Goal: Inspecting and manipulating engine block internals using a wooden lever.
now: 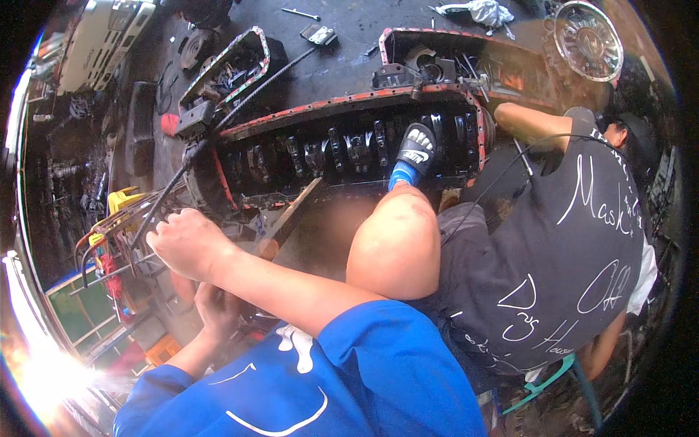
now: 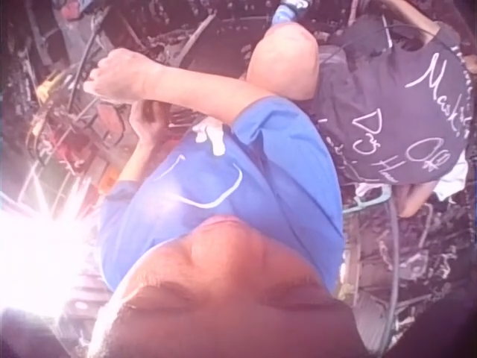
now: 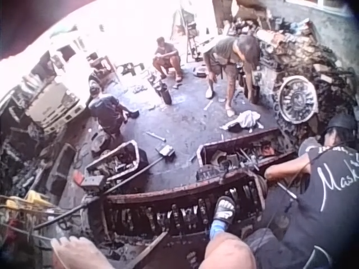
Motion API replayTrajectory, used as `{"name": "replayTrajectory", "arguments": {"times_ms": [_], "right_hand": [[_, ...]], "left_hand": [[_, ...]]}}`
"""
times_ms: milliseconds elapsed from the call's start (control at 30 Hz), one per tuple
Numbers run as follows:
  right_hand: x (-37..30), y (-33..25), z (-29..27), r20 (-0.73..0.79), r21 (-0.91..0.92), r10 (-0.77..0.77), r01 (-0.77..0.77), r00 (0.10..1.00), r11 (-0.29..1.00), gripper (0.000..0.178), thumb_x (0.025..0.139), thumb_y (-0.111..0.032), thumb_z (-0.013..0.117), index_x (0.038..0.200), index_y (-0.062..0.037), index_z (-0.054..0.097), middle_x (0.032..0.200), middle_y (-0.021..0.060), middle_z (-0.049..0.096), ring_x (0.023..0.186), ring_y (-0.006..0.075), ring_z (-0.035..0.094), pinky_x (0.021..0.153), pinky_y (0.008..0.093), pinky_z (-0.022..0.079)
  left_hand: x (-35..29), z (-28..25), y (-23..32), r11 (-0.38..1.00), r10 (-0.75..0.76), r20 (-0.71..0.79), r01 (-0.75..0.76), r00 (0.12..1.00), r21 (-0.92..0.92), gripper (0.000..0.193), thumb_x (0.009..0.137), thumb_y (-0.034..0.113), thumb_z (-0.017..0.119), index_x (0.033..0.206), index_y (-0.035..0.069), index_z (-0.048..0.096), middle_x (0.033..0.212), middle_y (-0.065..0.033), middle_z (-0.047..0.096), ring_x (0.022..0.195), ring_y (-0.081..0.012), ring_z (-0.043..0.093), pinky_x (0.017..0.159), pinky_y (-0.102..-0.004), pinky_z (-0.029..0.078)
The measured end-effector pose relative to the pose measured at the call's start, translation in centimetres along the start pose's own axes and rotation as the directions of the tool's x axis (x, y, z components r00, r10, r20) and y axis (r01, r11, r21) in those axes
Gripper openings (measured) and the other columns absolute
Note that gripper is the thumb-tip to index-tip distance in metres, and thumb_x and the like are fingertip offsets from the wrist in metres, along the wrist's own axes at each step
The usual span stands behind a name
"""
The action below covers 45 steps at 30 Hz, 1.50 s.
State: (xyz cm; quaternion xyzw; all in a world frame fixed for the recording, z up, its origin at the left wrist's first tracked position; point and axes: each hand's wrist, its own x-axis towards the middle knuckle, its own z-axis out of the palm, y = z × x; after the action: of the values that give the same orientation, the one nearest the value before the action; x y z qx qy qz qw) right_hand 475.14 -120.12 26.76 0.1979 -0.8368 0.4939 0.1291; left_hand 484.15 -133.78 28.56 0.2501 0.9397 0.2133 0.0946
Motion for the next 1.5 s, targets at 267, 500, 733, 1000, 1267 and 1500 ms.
{"name": "replayTrajectory", "arguments": {"times_ms": [267,500,733,1000,1267,1500], "right_hand": [[0.1,-0.1,1.1,-0.049,0.013,0.041,-0.040,0.998,0.999,0.008,0.085,-0.019,0.061,0.087,-0.0112,0.065,0.083,0.0041,0.069,0.081,0.0218,0.069,0.072,0.0360,0.053],[0.0,0.5,-0.9,-0.128,0.079,0.035,-0.025,0.991,0.997,0.007,0.084,-0.018,0.062,0.084,-0.0111,0.065,0.082,0.0059,0.069,0.081,0.0232,0.069,0.073,0.0366,0.052],[-0.2,0.5,-1.4,-0.109,0.071,0.025,-0.017,0.994,0.997,0.008,0.083,-0.017,0.065,0.088,-0.0107,0.067,0.082,0.0066,0.071,0.081,0.0232,0.072,0.070,0.0376,0.053],[-0.5,1.2,-0.2,-0.093,0.065,0.042,-0.036,0.995,0.997,0.009,0.084,-0.017,0.063,0.088,-0.0095,0.064,0.085,0.0061,0.068,0.084,0.0242,0.069,0.072,0.0383,0.053],[-0.9,4.1,0.4,-0.168,0.100,0.038,-0.021,0.985,0.995,0.010,0.084,-0.019,0.064,0.085,-0.0090,0.067,0.079,0.0076,0.070,0.079,0.0257,0.070,0.072,0.0397,0.052],[-0.9,3.5,1.2,-0.197,0.083,0.036,-0.020,0.980,0.996,0.009,0.083,-0.018,0.065,0.083,-0.0093,0.067,0.077,0.0071,0.070,0.078,0.0244,0.071,0.073,0.0383,0.053]], "left_hand": [[-1.3,-0.1,-2.0,0.999,-0.042,0.044,0.044,0.998,-0.031,0.025,0.088,0.012,0.058,0.106,-0.002,0.067,0.096,-0.0245,0.067,0.092,-0.0457,0.065,0.084,-0.0468,0.051],[-0.7,0.4,-1.0,0.997,-0.075,0.100,0.072,0.992,0.028,0.035,0.097,0.029,0.059,0.112,-0.003,0.066,0.104,-0.0256,0.067,0.100,-0.0464,0.064,0.088,-0.0483,0.049],[-0.8,0.6,-1.5,0.998,-0.027,0.051,0.024,0.998,0.057,0.018,0.092,0.012,0.064,0.102,-0.002,0.066,0.094,-0.0162,0.068,0.088,-0.0310,0.067,0.077,-0.0397,0.051],[0.5,0.5,-1.9,0.999,0.016,0.114,-0.010,0.993,-0.053,0.027,0.093,0.021,0.060,0.107,-0.002,0.066,0.098,-0.0238,0.067,0.093,-0.0451,0.064,0.085,-0.0485,0.049],[0.4,2.5,-3.5,0.997,-0.034,0.113,0.041,0.993,-0.059,0.027,0.093,0.021,0.057,0.102,-0.004,0.064,0.094,-0.0242,0.065,0.092,-0.0449,0.063,0.086,-0.0461,0.048],[0.3,2.9,-3.7,0.999,0.015,0.068,-0.012,0.998,-0.044,0.035,0.099,0.027,0.054,0.105,-0.006,0.064,0.097,-0.0183,0.068,0.093,-0.0297,0.065,0.087,-0.0396,0.048]]}}
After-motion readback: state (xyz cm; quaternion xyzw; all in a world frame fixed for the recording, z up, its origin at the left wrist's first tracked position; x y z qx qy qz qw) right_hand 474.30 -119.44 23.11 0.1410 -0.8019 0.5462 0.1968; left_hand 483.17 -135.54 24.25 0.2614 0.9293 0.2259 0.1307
